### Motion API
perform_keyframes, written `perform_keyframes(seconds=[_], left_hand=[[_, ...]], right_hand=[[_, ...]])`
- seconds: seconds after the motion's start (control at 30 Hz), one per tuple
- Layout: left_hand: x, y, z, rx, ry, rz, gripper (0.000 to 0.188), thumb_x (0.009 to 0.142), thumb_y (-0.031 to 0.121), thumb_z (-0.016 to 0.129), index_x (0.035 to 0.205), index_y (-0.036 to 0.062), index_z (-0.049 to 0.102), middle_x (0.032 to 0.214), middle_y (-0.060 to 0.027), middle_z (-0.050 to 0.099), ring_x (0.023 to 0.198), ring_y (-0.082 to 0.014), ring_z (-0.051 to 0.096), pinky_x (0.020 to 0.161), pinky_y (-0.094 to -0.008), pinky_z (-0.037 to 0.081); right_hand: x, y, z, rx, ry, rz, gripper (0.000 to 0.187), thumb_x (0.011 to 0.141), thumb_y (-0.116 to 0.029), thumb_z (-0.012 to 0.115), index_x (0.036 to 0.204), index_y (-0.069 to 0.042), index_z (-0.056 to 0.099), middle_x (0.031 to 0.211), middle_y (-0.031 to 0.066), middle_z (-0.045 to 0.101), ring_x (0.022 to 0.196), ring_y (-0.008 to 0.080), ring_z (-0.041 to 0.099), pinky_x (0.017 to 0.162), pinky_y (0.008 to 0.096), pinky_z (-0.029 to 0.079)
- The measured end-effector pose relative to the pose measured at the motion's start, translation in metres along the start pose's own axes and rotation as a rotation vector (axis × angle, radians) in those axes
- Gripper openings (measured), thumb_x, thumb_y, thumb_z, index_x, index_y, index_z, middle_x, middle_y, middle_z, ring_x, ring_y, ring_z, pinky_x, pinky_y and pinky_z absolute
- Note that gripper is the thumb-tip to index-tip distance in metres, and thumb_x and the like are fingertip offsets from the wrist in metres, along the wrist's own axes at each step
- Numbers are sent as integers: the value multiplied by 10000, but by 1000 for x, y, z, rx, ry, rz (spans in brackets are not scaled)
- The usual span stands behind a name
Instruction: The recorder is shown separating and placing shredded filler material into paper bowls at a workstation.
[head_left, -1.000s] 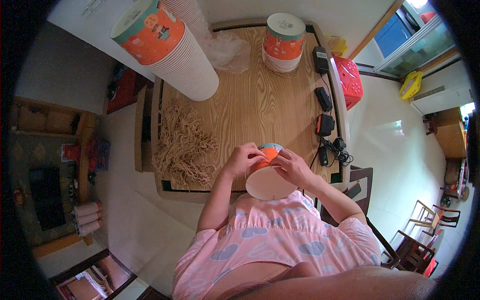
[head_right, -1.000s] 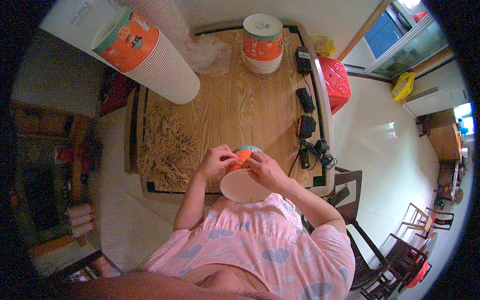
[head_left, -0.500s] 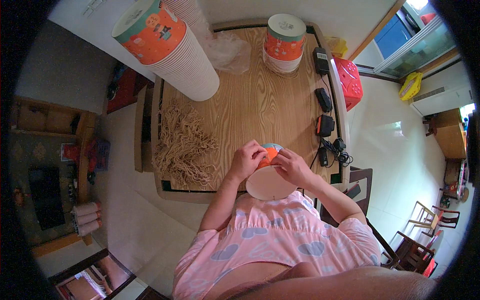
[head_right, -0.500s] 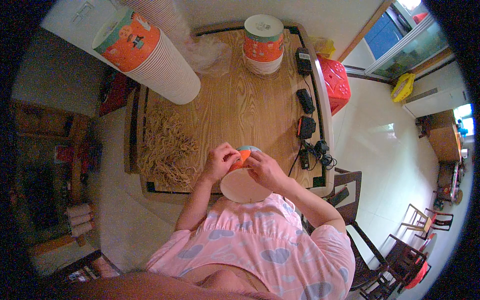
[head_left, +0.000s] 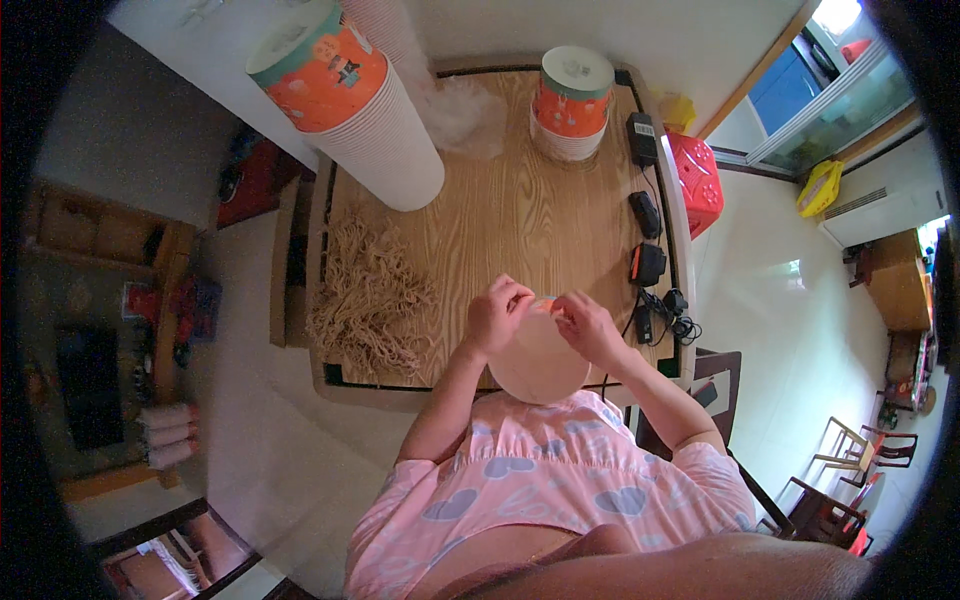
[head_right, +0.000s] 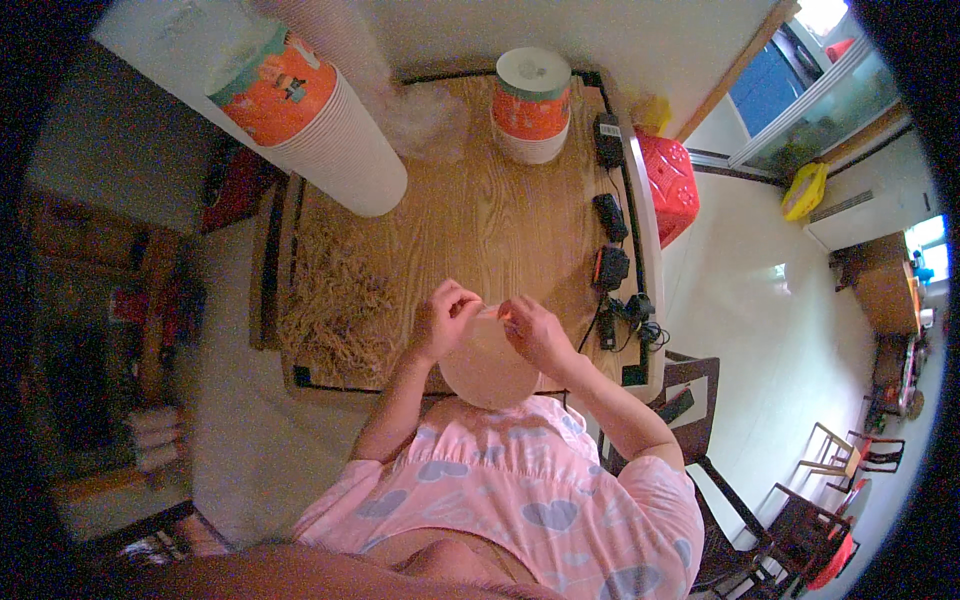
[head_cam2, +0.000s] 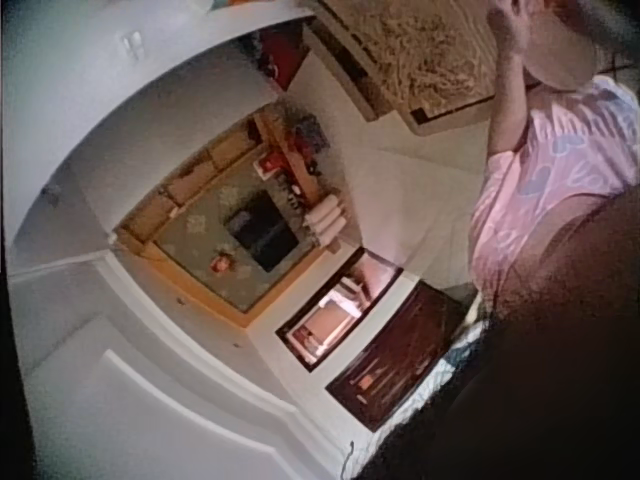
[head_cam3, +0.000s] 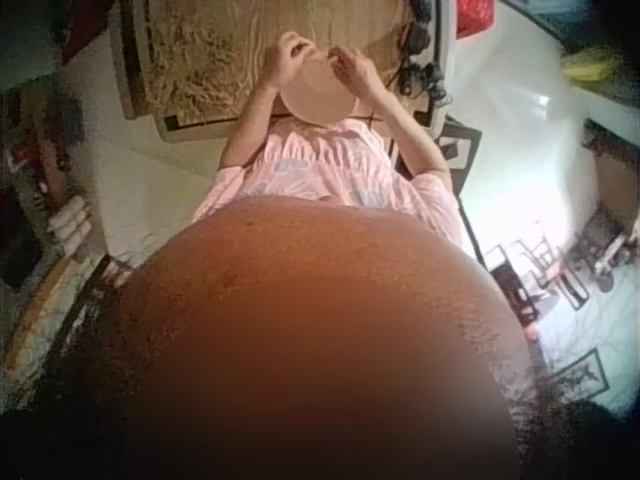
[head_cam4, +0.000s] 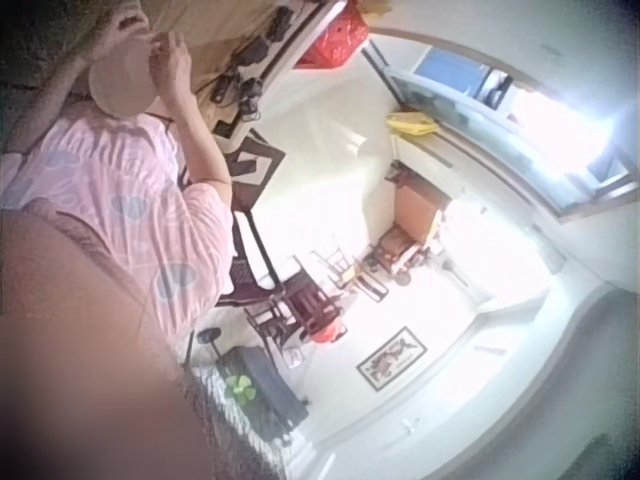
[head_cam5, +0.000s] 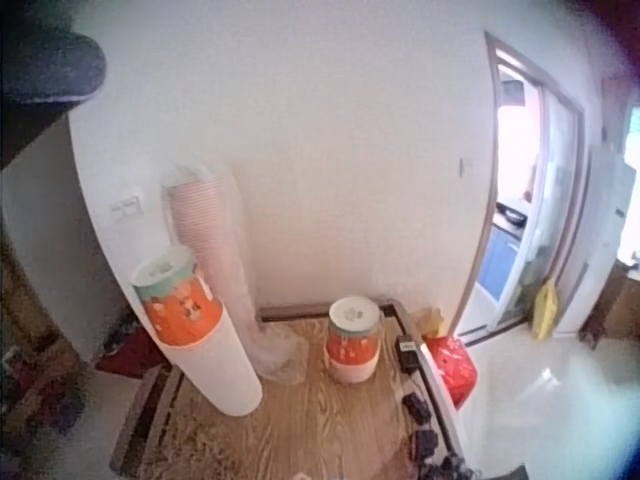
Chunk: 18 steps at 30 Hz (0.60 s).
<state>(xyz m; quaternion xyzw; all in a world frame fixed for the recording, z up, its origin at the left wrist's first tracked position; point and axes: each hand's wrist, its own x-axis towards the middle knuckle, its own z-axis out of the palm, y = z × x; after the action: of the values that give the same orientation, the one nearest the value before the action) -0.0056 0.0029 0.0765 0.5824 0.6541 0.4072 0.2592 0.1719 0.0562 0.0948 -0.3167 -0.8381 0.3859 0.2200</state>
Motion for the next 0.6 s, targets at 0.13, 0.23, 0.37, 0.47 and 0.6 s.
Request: perform_keyframes(seconds=[0.13, 0.23, 0.37, 0.47, 0.6], left_hand=[[5, -6, -21, -24, -33, -184, 228, 685, 27, 650, 894, 43, 561, 705, -39, 522, 622, -138, 506, 571, -262, 425], [-2, -59, -19, 84, 43, -119, 140, 714, 149, 631, 818, 62, 596, 733, -98, 554, 667, -227, 565, 605, -335, 455], [-6, -69, -8, 25, -22, -155, 123, 719, 151, 625, 758, 37, 601, 744, -109, 558, 666, -231, 569, 607, -325, 456], [-3, -42, 3, -77, -35, -147, 124, 730, 140, 618, 775, 26, 600, 733, -102, 557, 665, -208, 574, 600, -309, 451], [2, -5, -1, -274, -123, -95, 79, 757, 82, 602, 788, 14, 575, 720, -26, 543, 658, -94, 516, 600, -249, 424]], right_hand=[[-5, 26, 1, -18, 115, 246, 244, 720, -35, 515, 949, -55, 432, 702, 136, 479, 654, 283, 510, 603, 342, 430], [-13, 28, 0, -40, 72, 333, 281, 703, -34, 508, 967, -55, 417, 679, 138, 480, 666, 292, 517, 607, 355, 431], [-20, 31, 0, -90, -133, 285, 338, 707, -71, 556, 1016, -66, 418, 922, 195, 521, 874, 370, 512, 741, 418, 427], [-2, 1, 0, -284, 6, 130, 503, 664, -137, 654, 1107, -76, 423, 1087, 160, 461, 1035, 340, 421, 862, 401, 370], [26, -14, 12, -51, -37, 88, 389, 712, -147, 638, 1056, -40, 490, 934, 143, 556, 860, 253, 525, 761, 339, 426]])
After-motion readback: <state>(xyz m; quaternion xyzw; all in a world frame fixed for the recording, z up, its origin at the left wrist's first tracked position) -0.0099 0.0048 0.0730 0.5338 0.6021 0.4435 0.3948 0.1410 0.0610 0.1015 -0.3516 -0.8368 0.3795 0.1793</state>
